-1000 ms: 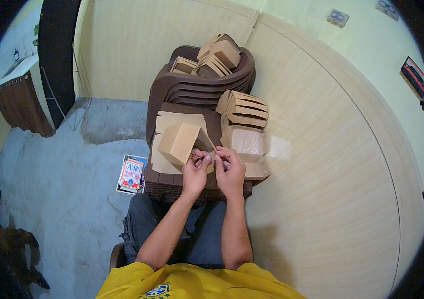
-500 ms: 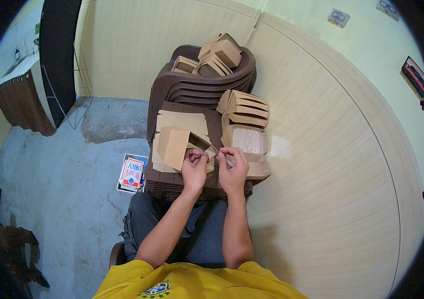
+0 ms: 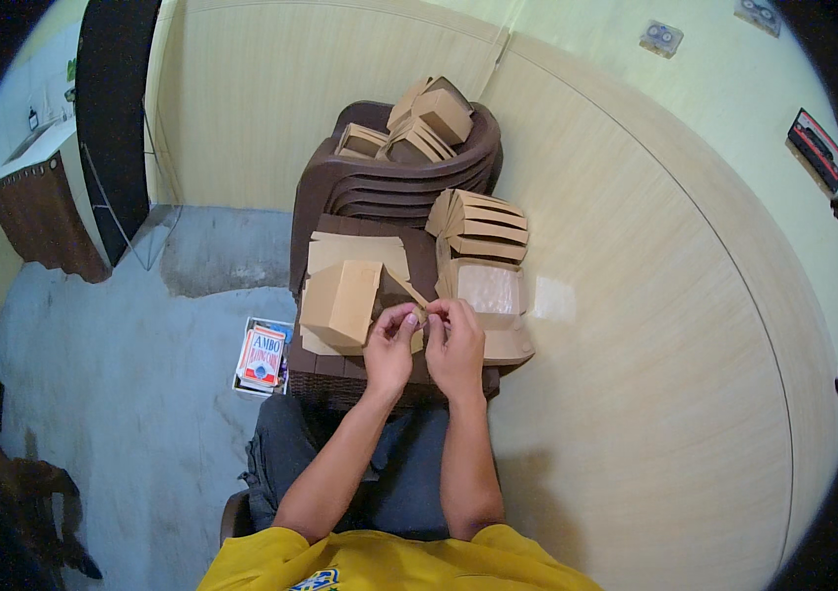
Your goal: The person assembles flat cardboard box blanks into finished boxes by folding the flaps and securing them with small white fasteners. They handle each box one at a time, fold the sides, and place the completed boxes into a stack on the right.
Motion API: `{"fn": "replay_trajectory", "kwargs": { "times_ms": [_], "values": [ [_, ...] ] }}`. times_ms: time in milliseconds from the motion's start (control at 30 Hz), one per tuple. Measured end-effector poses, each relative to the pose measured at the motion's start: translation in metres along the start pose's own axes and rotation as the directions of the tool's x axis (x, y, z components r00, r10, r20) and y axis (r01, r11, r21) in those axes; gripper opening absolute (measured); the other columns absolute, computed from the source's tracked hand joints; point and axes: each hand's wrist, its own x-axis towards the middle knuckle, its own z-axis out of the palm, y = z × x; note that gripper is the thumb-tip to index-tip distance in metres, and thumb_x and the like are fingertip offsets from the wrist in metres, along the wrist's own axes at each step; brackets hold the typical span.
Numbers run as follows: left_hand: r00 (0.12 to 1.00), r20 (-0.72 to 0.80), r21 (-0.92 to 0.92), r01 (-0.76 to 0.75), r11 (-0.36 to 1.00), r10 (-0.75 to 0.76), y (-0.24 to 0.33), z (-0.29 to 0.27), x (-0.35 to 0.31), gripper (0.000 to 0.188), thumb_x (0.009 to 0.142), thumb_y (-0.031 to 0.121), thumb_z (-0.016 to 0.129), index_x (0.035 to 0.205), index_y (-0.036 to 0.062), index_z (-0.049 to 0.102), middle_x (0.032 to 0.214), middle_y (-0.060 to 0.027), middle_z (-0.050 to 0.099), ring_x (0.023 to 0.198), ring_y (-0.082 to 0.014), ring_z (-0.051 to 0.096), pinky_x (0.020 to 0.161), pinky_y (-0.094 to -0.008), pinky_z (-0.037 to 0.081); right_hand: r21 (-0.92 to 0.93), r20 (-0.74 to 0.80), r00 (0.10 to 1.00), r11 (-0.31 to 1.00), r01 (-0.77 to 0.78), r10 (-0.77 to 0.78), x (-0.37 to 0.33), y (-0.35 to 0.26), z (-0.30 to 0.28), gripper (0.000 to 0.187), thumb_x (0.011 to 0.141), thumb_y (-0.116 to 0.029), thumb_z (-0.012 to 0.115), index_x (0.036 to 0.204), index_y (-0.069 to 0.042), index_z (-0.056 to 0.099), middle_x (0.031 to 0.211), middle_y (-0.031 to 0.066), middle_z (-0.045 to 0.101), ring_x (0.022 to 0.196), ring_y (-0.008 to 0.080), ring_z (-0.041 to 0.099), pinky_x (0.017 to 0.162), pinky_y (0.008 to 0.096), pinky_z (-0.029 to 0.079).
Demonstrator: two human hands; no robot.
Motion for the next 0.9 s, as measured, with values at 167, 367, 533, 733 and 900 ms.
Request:
{"fn": "replay_trajectory", "kwargs": {
  "times_ms": [167,367,533,733,900],
  "values": [
    [0.997,0.021,0.072,-0.080,0.994,0.078,0.010,0.000,-0.005,0.018,0.108,0.005,0.066,0.122,-0.0045,0.070,0.111,-0.0076,0.074,0.101,-0.0144,0.069,0.094,-0.0301,0.057,-0.008,0.010,0.999,0.999,0.042,-0.042,0.003,-0.004,-0.003,0.011,0.094,0.004,0.066,0.105,0.002,0.065,0.098,0.0184,0.066,0.092,0.0372,0.067,0.080,0.0446,0.056],
    [0.983,-0.022,0.130,-0.179,0.975,0.183,0.012,0.005,-0.011,0.016,0.108,0.007,0.065,0.119,-0.0037,0.069,0.107,-0.0062,0.073,0.098,-0.0135,0.068,0.091,-0.0297,0.056,-0.122,-0.016,0.994,0.986,0.110,-0.113,0.005,-0.011,-0.001,0.013,0.090,0.001,0.068,0.103,-0.001,0.065,0.097,0.0174,0.066,0.096,0.0399,0.064,0.085,0.0481,0.051],
    [0.984,-0.045,0.071,-0.171,0.983,0.175,0.007,0.003,-0.011,0.016,0.109,0.008,0.065,0.121,-0.0027,0.068,0.107,-0.0055,0.072,0.099,-0.0125,0.066,0.091,-0.0289,0.054,-0.056,0.021,0.994,0.993,0.107,-0.106,0.003,-0.010,0.002,0.014,0.089,0.003,0.068,0.102,0.000,0.065,0.097,0.0171,0.066,0.094,0.0386,0.064,0.083,0.0471,0.052],
    [0.986,-0.003,0.090,-0.166,0.982,0.167,0.005,-0.003,-0.009,0.012,0.110,0.008,0.062,0.117,-0.0016,0.065,0.105,-0.0043,0.069,0.100,-0.0121,0.064,0.092,-0.0289,0.052,-0.014,0.041,0.994,0.995,0.101,-0.100,0.001,-0.008,0.004,0.016,0.087,0.006,0.067,0.102,0.001,0.065,0.096,0.0173,0.065,0.092,0.0363,0.066,0.079,0.0440,0.055],
    [0.991,-0.002,0.047,-0.132,0.990,0.132,-0.001,-0.002,-0.010,0.013,0.112,0.010,0.061,0.117,-0.0009,0.063,0.108,-0.0041,0.067,0.103,-0.0119,0.062,0.094,-0.0294,0.052,-0.007,0.043,0.995,0.996,0.092,-0.091,0.002,-0.009,0.005,0.016,0.086,0.007,0.067,0.101,0.001,0.065,0.096,0.0172,0.065,0.090,0.0367,0.066,0.078,0.0435,0.055]
  ]
}}
